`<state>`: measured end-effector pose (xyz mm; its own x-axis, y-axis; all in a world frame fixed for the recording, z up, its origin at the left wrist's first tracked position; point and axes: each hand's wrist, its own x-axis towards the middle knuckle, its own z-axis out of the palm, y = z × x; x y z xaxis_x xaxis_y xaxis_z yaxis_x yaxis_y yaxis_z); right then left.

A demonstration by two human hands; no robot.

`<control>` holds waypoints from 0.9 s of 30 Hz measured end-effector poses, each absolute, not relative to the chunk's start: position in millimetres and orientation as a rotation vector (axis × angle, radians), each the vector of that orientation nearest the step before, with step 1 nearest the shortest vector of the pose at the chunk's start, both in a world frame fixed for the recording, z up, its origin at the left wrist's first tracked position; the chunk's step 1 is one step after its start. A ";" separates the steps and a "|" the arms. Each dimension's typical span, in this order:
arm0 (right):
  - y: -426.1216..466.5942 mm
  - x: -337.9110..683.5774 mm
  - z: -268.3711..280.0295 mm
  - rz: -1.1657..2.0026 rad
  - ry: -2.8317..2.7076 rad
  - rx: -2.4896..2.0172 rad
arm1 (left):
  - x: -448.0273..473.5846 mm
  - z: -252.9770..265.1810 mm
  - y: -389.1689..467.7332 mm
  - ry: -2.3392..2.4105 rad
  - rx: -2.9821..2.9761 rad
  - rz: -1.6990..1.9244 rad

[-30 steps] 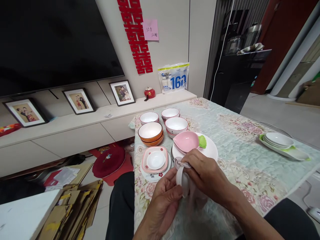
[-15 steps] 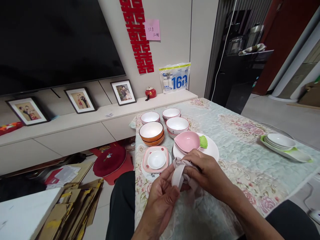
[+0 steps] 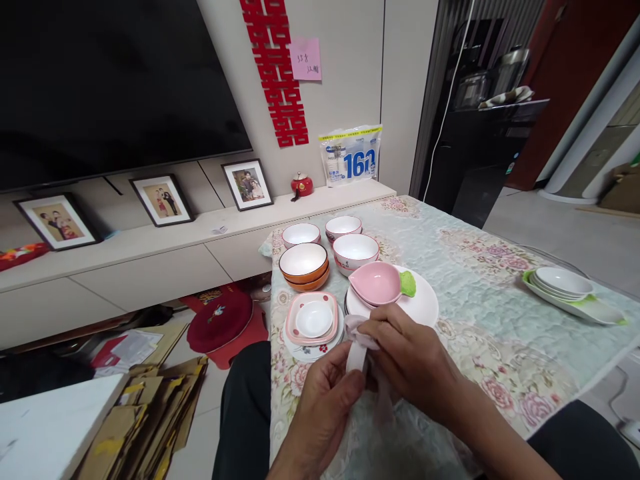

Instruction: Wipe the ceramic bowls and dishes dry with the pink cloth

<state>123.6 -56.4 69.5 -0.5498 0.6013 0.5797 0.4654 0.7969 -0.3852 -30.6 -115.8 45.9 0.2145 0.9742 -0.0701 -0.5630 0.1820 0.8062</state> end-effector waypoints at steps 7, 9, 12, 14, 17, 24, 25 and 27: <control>-45.5 128.0 68.2 0.460 -2.209 -0.791 | -32.1 47.8 -116.5 0.686 0.801 1.217; -49.0 127.2 65.8 0.336 -2.236 -0.797 | -32.9 45.7 -116.5 0.682 0.834 1.170; -56.8 124.1 60.7 0.124 -2.331 -0.840 | -34.2 43.1 -116.4 0.748 0.814 1.128; -61.3 121.6 57.7 0.027 -2.383 -0.837 | -34.7 41.6 -116.2 0.760 0.782 1.133; -62.6 119.3 57.4 0.077 -2.379 -0.823 | -35.3 38.3 -115.7 0.743 0.802 1.165; -46.2 125.6 66.2 0.490 -2.237 -0.781 | -37.6 31.3 -116.0 0.703 0.787 1.256; -45.8 126.1 65.9 0.479 -2.241 -0.782 | -37.8 32.2 -116.3 0.709 0.775 1.251; -48.1 125.5 63.8 0.385 -2.270 -0.814 | -37.9 34.9 -116.7 0.735 0.755 1.209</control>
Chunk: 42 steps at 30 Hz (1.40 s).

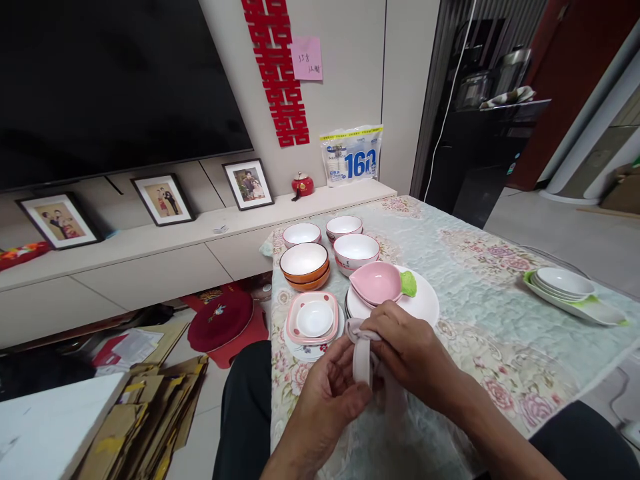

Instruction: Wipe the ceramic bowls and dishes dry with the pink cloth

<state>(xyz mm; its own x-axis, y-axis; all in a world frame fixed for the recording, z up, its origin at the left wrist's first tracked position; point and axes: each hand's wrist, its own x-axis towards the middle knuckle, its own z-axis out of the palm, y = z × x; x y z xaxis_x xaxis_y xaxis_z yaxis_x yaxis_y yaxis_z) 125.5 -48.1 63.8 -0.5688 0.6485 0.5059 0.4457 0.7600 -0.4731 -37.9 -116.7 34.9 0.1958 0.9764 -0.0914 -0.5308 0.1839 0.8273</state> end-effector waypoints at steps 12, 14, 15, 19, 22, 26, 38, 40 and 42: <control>-53.5 120.8 64.0 0.392 -2.256 -0.852 | -37.7 29.7 -114.9 0.728 0.730 1.294; -49.2 122.6 62.9 0.408 -2.277 -0.904 | -37.2 27.0 -115.4 0.749 0.733 1.314; -47.6 124.1 62.0 0.403 -2.302 -0.941 | -37.0 26.0 -115.4 0.765 0.741 1.320; -45.6 133.0 61.2 0.296 -2.348 -1.110 | -38.8 27.9 -113.9 0.827 0.657 1.405; -49.7 136.5 66.4 0.286 -2.232 -1.076 | -41.4 34.7 -112.0 0.806 0.481 1.421; -60.2 126.0 69.6 0.375 -2.206 -0.931 | -38.6 39.3 -113.0 0.706 0.410 1.397; -64.2 114.3 74.1 0.832 -2.230 -0.624 | -36.2 31.1 -115.4 0.661 0.514 1.416; -62.9 118.8 77.8 0.767 -2.374 -0.666 | -37.1 30.3 -114.8 0.670 0.482 1.427; -62.6 120.7 75.7 0.615 -2.498 -0.801 | -36.8 30.2 -114.8 0.673 0.456 1.425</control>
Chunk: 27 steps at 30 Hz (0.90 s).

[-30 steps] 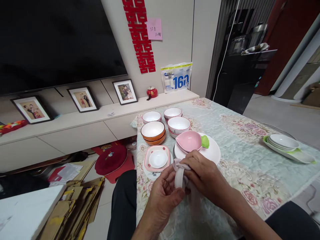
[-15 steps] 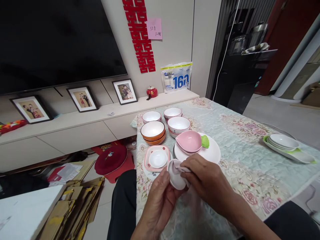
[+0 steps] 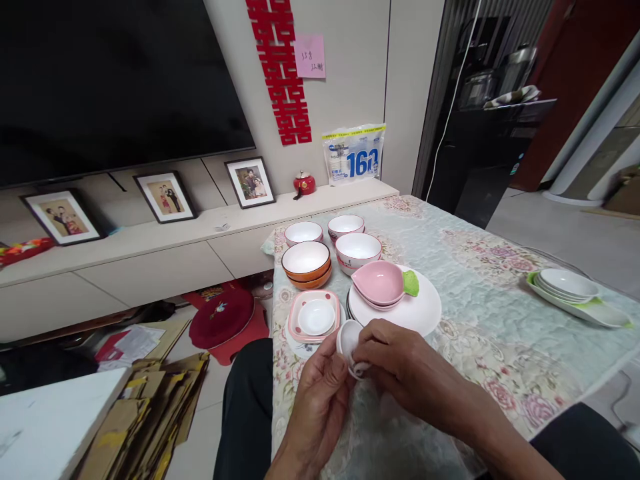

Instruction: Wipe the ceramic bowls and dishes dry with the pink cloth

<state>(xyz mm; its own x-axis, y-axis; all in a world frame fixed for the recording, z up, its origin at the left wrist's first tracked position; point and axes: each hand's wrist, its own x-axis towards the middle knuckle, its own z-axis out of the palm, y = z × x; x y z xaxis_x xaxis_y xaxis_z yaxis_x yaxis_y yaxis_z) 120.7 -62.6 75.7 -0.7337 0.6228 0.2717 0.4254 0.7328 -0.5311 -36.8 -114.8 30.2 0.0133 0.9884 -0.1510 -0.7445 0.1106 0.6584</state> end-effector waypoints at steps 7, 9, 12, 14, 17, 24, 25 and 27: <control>-61.0 111.9 49.1 0.299 -2.339 -0.700 | -30.4 38.2 -118.4 0.611 0.474 1.332; -59.8 108.9 45.6 0.252 -2.303 -0.648 | -30.8 38.8 -119.2 0.612 0.489 1.342; -61.0 106.2 45.4 0.246 -2.322 -0.799 | -33.9 35.2 -119.7 0.678 0.517 1.401; -63.5 106.8 48.5 0.318 -2.349 -0.916 | -36.1 30.0 -119.9 0.722 0.553 1.437; -65.7 111.3 57.9 0.527 -2.387 -0.949 | -36.9 21.1 -119.3 0.760 0.646 1.486; -57.4 115.9 69.1 1.064 -2.040 -0.758 | -26.0 18.9 -116.8 0.667 0.703 1.448; -56.4 114.3 66.3 1.033 -1.994 -0.751 | -25.1 20.1 -117.0 0.661 0.693 1.439; -55.9 110.4 59.1 0.851 -1.998 -0.754 | -25.5 21.6 -117.9 0.671 0.686 1.444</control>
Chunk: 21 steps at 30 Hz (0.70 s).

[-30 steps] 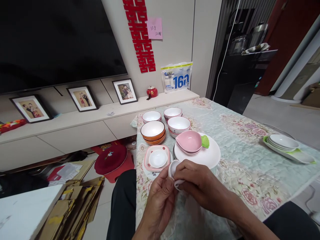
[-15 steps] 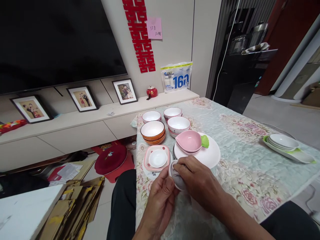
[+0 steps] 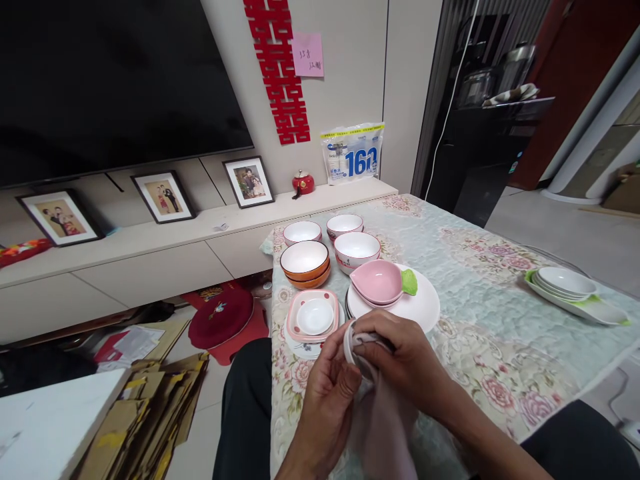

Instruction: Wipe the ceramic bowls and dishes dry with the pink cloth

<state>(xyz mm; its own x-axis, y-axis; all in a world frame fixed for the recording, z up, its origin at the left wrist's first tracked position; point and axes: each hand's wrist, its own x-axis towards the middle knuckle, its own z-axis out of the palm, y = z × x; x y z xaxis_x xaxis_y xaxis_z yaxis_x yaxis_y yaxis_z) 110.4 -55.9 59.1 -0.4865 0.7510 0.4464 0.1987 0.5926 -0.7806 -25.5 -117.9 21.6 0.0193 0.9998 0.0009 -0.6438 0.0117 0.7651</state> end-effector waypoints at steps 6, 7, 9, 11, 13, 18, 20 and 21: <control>-62.5 105.9 53.3 0.520 -2.294 -0.963 | -34.9 22.0 -119.6 0.765 0.707 1.500; -62.7 107.1 56.0 0.572 -2.317 -0.968 | -35.4 22.7 -119.3 0.769 0.704 1.511; -61.8 110.6 63.0 0.750 -2.319 -0.907 | -35.0 24.8 -118.4 0.760 0.684 1.530; -60.5 114.3 69.8 0.941 -2.261 -0.802 | -33.9 27.6 -117.3 0.747 0.643 1.526; -60.5 116.6 74.4 1.051 -2.214 -0.711 | -33.4 30.5 -116.7 0.733 0.583 1.506; -66.5 113.5 73.3 0.875 -2.361 -0.715 | -36.4 34.8 -117.9 0.746 0.458 1.516; -68.2 111.7 71.6 0.756 -2.428 -0.775 | -37.7 35.4 -119.0 0.752 0.443 1.508; -68.5 111.6 71.4 0.707 -2.455 -0.791 | -38.1 35.8 -119.6 0.750 0.443 1.495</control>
